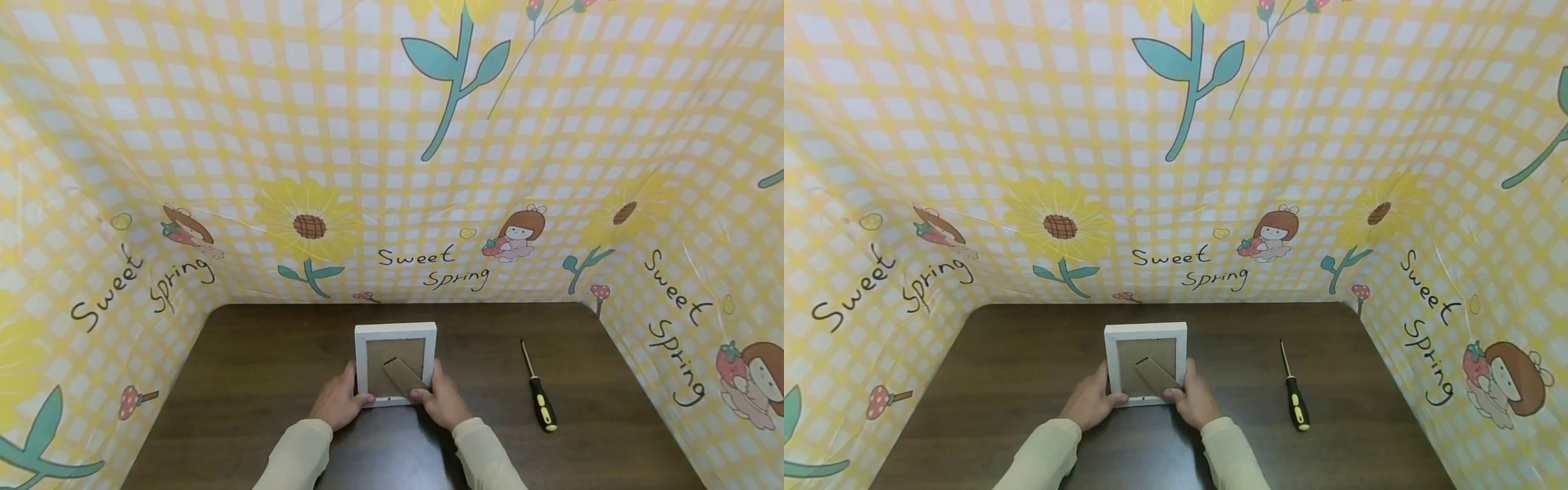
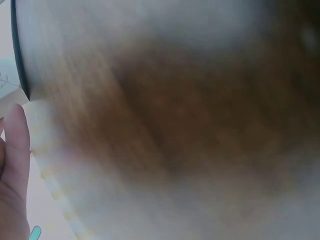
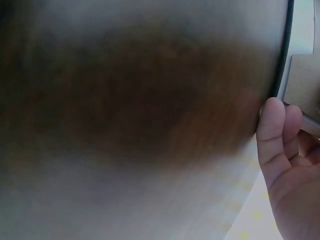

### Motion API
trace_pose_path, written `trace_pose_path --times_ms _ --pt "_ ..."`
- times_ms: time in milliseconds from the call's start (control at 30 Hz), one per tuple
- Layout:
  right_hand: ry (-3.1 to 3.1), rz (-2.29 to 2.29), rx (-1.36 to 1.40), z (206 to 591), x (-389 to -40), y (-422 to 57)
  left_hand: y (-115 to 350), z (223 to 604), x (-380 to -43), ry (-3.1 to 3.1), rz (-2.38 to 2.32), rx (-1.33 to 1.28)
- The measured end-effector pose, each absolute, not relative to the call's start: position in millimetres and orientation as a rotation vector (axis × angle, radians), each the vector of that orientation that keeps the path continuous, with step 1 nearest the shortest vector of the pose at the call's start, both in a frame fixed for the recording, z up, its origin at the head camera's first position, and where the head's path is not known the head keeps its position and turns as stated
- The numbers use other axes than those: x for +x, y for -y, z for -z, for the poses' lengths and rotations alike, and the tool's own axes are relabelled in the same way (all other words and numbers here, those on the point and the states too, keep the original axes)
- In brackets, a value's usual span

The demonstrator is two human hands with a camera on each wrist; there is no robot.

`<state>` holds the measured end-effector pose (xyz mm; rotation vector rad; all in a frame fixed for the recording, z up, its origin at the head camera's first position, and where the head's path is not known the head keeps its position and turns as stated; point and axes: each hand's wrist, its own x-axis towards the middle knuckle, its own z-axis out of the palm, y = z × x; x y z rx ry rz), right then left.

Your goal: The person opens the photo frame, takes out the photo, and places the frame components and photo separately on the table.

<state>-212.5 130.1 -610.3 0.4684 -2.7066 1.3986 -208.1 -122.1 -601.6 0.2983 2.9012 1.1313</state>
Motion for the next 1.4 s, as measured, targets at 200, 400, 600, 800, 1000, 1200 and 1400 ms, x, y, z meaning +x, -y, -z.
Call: trace_pose_path --times_ms 200,400,600,800,1000,1200,1400 --pt "2.684 -1.387 0.479 608.9 -212.9 -130.4 121.2 600.0 -209.0 -2.952 -1.094 0.323" --pt "2.686 -1.324 0.489 607.9 -212.8 -131.3 120.7 600.3 -209.9 -2.979 -1.067 0.346" --pt "2.691 -1.296 0.495 610.5 -214.2 -131.8 120.3 602.3 -209.4 -2.999 -1.069 0.337" --pt "2.710 -1.322 0.468 611.1 -214.0 -131.3 118.5 603.6 -208.1 -3.003 -1.087 0.310" --pt "2.717 -1.342 0.450 609.0 -212.7 -130.5 118.0 603.9 -207.7 -2.998 -1.093 0.268" --pt "2.731 -1.331 0.438 610.1 -211.4 -129.3 115.5 605.0 -207.3 -2.994 -1.092 0.223" --pt "2.744 -1.375 0.424 608.2 -210.0 -127.5 111.8 604.9 -205.9 -3.048 -1.046 0.220"
